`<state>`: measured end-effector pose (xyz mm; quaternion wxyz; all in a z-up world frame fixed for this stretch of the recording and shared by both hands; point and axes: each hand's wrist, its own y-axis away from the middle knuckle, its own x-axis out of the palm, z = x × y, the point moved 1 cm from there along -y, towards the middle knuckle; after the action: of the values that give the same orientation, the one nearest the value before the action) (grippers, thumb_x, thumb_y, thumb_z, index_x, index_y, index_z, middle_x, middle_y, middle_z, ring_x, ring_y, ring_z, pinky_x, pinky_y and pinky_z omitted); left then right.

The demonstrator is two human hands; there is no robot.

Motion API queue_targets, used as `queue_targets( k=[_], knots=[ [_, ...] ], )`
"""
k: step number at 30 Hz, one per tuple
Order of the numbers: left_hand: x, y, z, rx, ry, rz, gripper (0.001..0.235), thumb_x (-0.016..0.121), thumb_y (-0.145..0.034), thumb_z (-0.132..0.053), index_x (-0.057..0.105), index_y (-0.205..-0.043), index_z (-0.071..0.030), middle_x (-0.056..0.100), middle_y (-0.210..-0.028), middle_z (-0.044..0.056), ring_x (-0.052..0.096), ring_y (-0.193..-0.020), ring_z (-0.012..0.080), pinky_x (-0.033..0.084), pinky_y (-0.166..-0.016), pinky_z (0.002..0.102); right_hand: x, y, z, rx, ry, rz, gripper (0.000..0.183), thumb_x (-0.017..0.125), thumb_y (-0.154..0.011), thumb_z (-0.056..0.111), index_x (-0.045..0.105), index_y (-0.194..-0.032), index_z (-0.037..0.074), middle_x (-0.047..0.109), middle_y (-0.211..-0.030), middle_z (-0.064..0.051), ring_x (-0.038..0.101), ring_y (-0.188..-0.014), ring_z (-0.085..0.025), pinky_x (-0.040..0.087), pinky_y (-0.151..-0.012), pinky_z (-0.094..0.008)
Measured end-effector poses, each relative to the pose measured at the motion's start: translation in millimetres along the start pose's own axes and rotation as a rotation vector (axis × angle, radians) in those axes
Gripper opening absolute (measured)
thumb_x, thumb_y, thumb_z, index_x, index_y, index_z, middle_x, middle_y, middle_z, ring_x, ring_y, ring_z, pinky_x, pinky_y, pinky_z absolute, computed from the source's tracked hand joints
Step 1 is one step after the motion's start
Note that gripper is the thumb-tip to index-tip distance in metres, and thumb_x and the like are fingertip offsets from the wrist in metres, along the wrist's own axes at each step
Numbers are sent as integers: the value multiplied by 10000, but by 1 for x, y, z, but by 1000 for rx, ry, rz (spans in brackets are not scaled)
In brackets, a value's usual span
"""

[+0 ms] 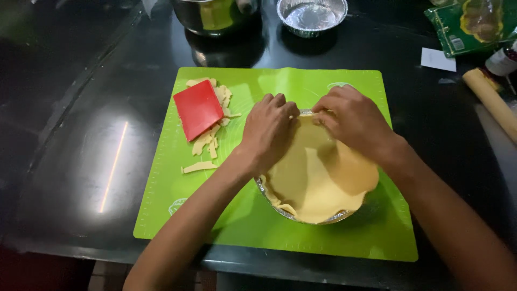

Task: Crimping the edges of a pie crust in a metal tin using fingers.

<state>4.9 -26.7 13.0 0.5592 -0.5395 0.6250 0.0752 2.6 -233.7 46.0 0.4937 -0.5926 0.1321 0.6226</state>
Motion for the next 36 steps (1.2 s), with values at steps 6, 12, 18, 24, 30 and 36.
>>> queue_targets(
  k=[6, 12, 18, 24, 30, 36],
  knots=[
    [-2, -2, 0, -13, -12, 51, 119, 687, -888, -187, 723, -941, -87, 650, -976, 127, 594, -996, 335, 483, -862, 461, -4, 1, 1, 1, -7, 19, 176, 740, -858, 172, 761, -995, 64, 670, -950, -123, 634, -970, -332, 509, -865, -460],
    [-7, -1, -6, -21, 18, 22, 139, 691, -885, -195, 728, -956, -81, 651, -976, 130, 593, -998, 338, 488, -874, 454, -1, 9, -7, 23, 33, -13, 137, 711, -885, 130, 763, -994, 65, 682, -972, -120, 645, -973, -335, 517, -864, -457],
    [8, -11, 2, 36, -22, 60, 109, 681, -892, -187, 716, -890, -84, 655, -958, 119, 595, -976, 335, 492, -850, 458, 6, 12, -15, 25, 46, -40, 90, 725, -891, 140, 753, -925, 61, 670, -930, -106, 652, -941, -311, 531, -853, -434],
    [11, -9, 3, 101, -62, 32, 81, 680, -888, -166, 700, -902, -89, 644, -973, 106, 597, -971, 322, 487, -833, 453, 6, 13, -7, -42, 116, -36, 57, 734, -854, 133, 757, -867, 83, 651, -870, -94, 642, -907, -310, 527, -820, -432],
    [2, -23, -13, 198, -28, -67, 398, 741, -760, -224, 639, -1115, -77, 619, -1052, 155, 599, -988, 361, 482, -799, 475, 5, 14, -14, -65, 15, -60, 163, 700, -880, 84, 740, -1037, 59, 667, -981, -127, 646, -984, -344, 525, -880, -447],
    [29, -33, 9, 17, -49, 101, 319, 692, -847, -155, 629, -1150, -78, 630, -1058, 167, 645, -999, 385, 532, -766, 504, -14, 18, -24, 50, -32, -96, 248, 737, -916, 142, 726, -1140, 38, 689, -1063, -166, 654, -1009, -383, 526, -865, -461]
  ],
)
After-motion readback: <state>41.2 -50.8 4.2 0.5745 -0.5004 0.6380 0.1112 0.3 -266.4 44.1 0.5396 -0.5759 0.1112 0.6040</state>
